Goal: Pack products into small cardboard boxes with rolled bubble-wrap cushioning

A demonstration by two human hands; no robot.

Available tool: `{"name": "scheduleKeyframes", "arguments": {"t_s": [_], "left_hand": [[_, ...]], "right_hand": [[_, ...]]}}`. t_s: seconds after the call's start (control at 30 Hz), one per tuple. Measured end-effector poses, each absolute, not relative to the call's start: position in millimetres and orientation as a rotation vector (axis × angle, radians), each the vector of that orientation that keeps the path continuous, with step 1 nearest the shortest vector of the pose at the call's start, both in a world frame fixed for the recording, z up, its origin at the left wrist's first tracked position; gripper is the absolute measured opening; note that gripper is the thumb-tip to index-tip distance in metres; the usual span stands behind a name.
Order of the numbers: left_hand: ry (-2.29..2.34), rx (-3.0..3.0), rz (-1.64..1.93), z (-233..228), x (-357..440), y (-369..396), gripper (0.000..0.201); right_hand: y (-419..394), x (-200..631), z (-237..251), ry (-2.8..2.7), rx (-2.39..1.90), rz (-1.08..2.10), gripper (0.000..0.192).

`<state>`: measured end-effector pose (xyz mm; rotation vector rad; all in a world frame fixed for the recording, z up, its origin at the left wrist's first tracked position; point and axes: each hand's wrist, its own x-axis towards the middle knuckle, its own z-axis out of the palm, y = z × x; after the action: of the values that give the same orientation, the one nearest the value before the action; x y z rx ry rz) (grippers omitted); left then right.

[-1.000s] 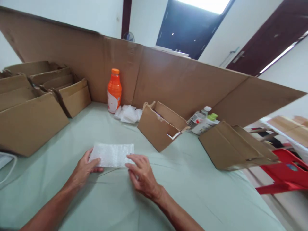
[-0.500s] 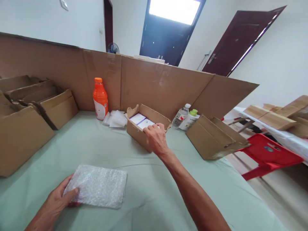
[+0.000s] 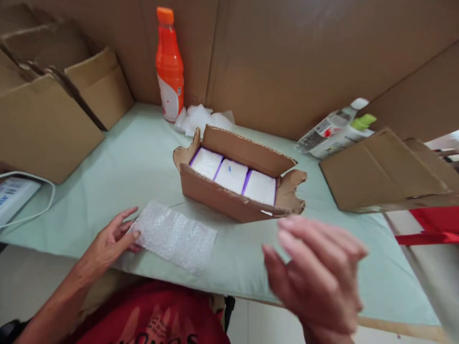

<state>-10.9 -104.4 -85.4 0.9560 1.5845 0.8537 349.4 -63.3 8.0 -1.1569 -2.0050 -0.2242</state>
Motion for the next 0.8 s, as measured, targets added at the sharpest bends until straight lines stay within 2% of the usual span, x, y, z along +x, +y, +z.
{"name": "scheduleKeyframes", "arguments": {"t_s": [0.07,0.13,0.23,0.37,0.43,0.63,0.7,0.8], "left_hand": [[1.810,1.229,0.861,-83,-14,-111,0.075],[1.968,1.609,0.920,-74,-11,-113,0.054],[1.822,2.144,0.876,-66,4,-105,0.033],[1.633,2.399,0.501,-85,16,-85,0.025],[1.607,2.390,0.468,-98,13,-81,0.020],[1.608,2.284,0.864,-104,-8,-90,0.023],[1.797,2.271,0.916,-104,-14,-90,0.030],[1.977,2.297,0.807,-111,-14,-90,0.035]], "right_hand": [[-80,326,-7,-2.224,-0.909,-0.069,0.044],[-83,291,-27,-2.417,-0.796,0.104,0.034],[-71,244,-60,-2.566,-0.845,0.231,0.020],[-64,244,-95,-2.756,-0.766,0.333,0.026],[-71,273,-104,-2.748,-0.845,0.298,0.030],[-98,342,-97,-2.343,-1.334,0.156,0.020],[-97,335,-96,-2.279,-1.444,0.141,0.024],[-90,307,-102,-2.260,-1.555,0.135,0.035]]}}
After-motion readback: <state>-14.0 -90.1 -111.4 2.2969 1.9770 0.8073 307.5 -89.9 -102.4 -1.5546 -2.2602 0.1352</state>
